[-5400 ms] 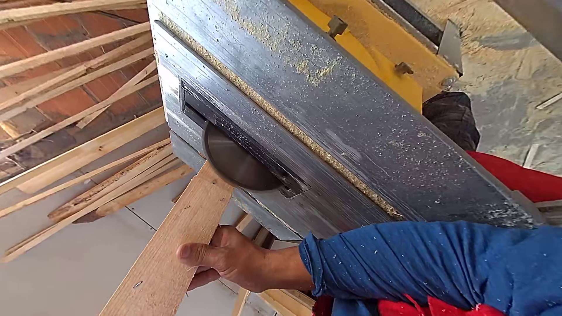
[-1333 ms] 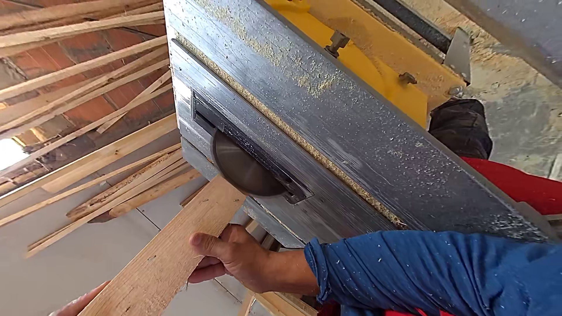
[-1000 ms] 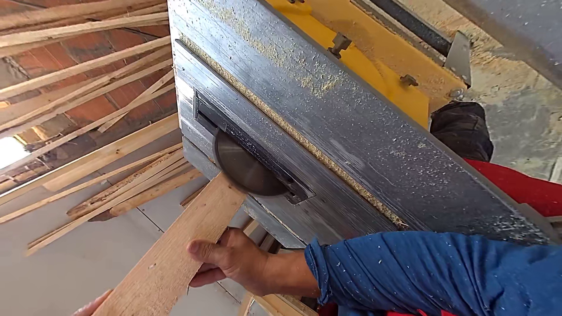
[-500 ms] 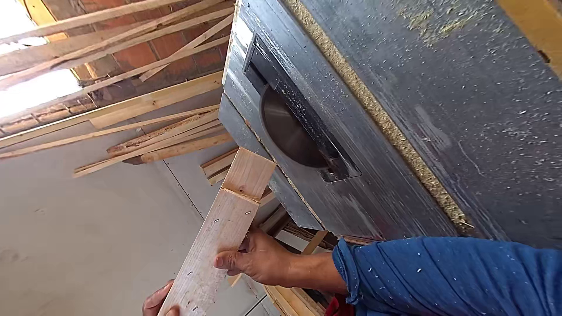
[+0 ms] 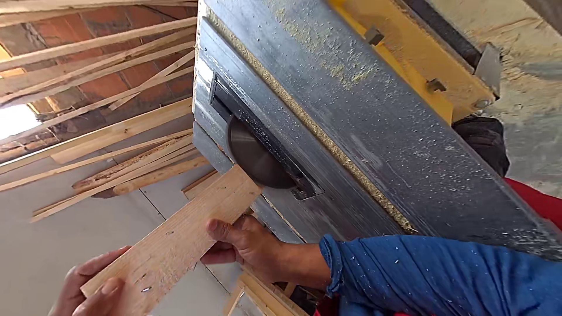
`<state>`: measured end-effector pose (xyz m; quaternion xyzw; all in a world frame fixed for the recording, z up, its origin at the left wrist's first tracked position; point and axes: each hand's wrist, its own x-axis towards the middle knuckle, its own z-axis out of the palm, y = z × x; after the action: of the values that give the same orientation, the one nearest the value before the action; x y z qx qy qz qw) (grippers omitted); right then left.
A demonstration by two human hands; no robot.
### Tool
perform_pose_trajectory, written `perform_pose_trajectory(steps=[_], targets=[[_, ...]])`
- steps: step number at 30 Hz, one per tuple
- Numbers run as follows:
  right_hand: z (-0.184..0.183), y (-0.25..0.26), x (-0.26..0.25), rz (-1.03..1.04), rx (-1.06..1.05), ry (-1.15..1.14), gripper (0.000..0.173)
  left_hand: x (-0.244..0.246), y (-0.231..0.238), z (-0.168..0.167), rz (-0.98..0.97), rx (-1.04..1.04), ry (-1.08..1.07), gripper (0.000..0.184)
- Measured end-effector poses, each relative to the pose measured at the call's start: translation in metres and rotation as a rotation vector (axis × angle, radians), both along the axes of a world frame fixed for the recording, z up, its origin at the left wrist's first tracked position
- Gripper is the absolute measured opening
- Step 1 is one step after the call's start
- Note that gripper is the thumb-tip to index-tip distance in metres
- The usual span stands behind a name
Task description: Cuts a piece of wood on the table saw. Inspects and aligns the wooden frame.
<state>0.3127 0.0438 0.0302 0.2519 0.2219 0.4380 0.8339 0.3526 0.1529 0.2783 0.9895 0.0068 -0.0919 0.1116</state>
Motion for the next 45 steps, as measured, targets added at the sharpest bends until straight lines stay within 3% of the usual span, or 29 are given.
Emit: perform_pose_trajectory(steps=[7, 14, 21, 24, 28, 33, 37, 41, 45], targets=[[0.001, -0.007, 0.009, -0.016, 0.026, 0.074, 0.028, 0.020, -0.016, -0.005, -0.041, 0.045, -0.015, 0.012], [0.016, -0.022, 0.002, 0.008, 0.016, 0.011, 0.024, -0.005, 0.003, 0.010, -0.068, 0.044, -0.040, 0.014], [-0.004, -0.009, 0.002, -0.021, -0.013, 0.007, 0.025, 0.004, -0.008, -0.007, -0.047, 0.072, -0.037, 0.012], [0.004, -0.015, 0.001, -0.036, 0.008, -0.007, 0.022, -0.002, -0.007, -0.006, -0.051, 0.062, -0.058, 0.016], [0.010, -0.018, 0.004, -0.055, 0.051, -0.098, 0.023, -0.020, 0.001, 0.010, 0.091, 0.046, 0.051, 0.030], [-0.009, -0.011, 0.012, -0.040, -0.019, -0.107, 0.024, -0.004, -0.008, -0.010, -0.030, 0.072, -0.111, 0.013], [-0.007, -0.015, 0.009, -0.038, -0.009, -0.092, 0.025, -0.011, 0.000, -0.011, -0.022, 0.018, -0.133, 0.020], [0.003, -0.014, 0.008, -0.059, -0.014, -0.168, 0.025, -0.035, 0.008, 0.002, 0.066, 0.056, -0.025, 0.030], [-0.008, -0.010, 0.015, -0.031, -0.060, -0.254, 0.027, -0.033, 0.006, -0.004, 0.025, 0.069, -0.171, 0.018]])
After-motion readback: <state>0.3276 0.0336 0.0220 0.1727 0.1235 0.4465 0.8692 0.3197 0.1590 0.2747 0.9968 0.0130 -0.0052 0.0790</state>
